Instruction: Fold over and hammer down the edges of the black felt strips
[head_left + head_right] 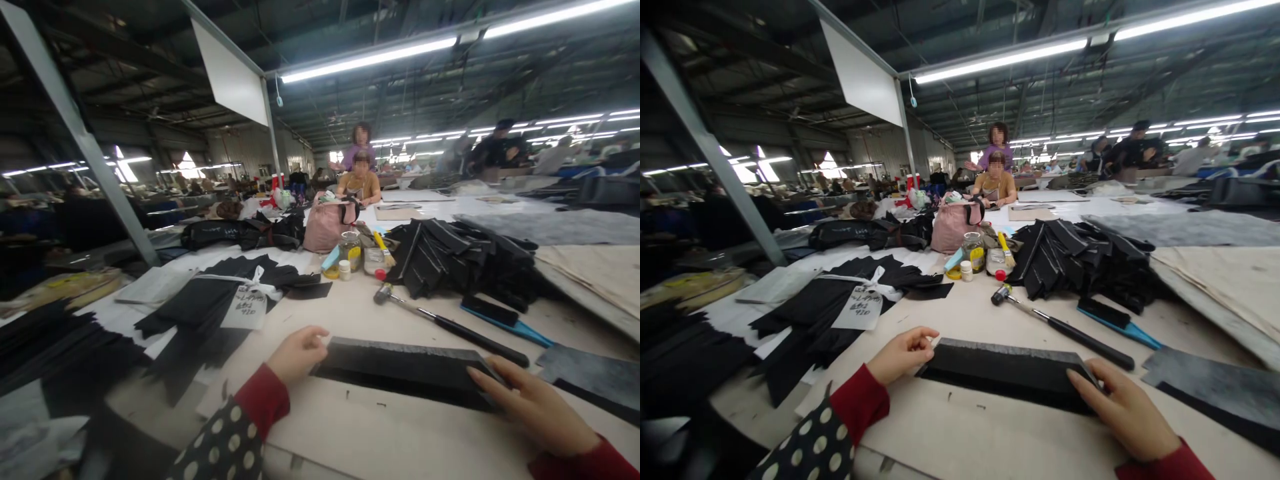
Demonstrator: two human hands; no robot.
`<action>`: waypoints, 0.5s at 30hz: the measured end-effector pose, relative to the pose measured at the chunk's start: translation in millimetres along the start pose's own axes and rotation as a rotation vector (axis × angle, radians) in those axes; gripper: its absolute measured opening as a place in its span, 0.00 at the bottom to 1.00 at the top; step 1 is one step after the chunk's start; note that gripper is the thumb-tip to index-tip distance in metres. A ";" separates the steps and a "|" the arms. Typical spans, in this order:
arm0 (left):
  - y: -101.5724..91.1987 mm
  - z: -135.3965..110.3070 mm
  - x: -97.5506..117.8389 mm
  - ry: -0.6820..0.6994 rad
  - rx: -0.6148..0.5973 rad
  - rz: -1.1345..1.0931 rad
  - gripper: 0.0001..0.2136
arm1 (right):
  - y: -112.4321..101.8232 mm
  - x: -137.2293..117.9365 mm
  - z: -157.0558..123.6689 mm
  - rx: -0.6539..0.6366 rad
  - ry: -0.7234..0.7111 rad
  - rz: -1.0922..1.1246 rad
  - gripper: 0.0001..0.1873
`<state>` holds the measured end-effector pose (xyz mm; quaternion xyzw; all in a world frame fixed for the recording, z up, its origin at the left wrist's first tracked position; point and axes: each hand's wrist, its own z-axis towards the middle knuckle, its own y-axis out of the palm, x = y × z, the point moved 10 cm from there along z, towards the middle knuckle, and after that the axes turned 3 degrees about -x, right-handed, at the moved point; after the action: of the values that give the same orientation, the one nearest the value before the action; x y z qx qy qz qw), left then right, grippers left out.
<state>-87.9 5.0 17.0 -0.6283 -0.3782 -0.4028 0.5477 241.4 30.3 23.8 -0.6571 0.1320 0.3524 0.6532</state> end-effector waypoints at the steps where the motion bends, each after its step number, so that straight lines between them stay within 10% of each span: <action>1: 1.2 -0.7 -3.0 -0.008 -0.024 0.000 0.17 | 5.1 1.7 -0.1 -0.043 0.004 -0.014 0.21; 15: 3.9 -3.4 -10.3 0.018 -0.066 0.245 0.18 | 10.1 -6.4 -4.6 0.039 -0.066 -0.189 0.18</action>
<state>-88.7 0.9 6.2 -0.6837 -0.2804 -0.3508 0.5752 231.8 23.0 19.7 -0.6415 0.0548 0.3083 0.7003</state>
